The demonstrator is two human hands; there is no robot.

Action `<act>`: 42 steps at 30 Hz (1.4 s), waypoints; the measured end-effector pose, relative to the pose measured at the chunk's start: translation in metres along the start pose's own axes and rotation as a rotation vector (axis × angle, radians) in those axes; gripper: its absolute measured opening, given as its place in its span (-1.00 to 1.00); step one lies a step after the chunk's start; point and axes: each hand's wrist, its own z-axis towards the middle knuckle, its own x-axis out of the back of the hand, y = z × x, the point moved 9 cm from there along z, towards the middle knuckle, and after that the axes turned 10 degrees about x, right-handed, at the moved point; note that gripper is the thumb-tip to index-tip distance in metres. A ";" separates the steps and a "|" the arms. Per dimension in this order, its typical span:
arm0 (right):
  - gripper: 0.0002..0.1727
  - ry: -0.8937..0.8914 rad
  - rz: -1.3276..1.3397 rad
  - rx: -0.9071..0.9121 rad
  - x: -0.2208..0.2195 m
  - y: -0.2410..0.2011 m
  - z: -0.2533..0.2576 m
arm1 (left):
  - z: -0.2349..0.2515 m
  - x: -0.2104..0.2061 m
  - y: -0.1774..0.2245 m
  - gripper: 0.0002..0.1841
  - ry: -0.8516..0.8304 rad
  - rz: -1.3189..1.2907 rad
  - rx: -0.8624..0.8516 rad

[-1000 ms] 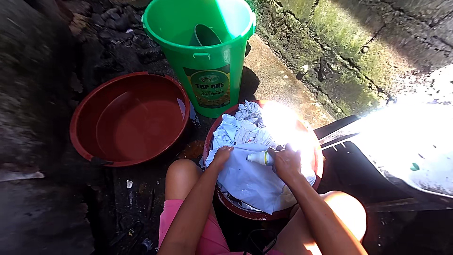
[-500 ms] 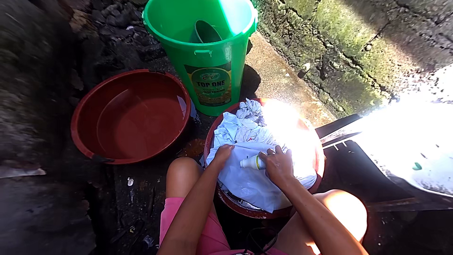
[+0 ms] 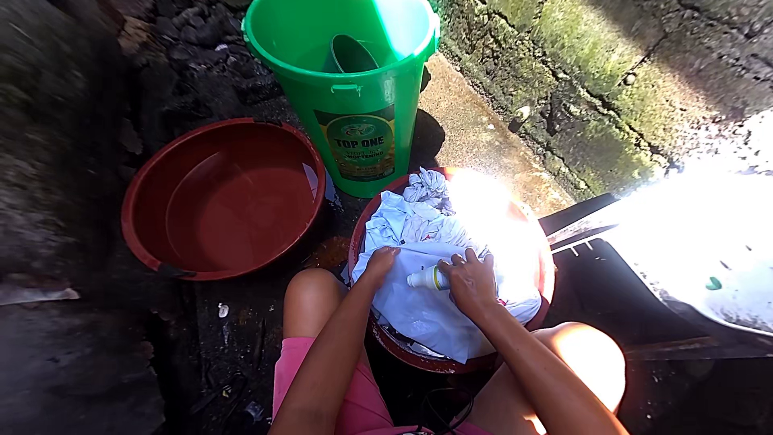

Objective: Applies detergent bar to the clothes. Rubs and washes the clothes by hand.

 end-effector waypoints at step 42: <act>-0.56 0.053 -0.017 -0.148 -0.003 0.042 -0.002 | -0.001 0.005 0.004 -0.64 0.026 -0.011 -0.005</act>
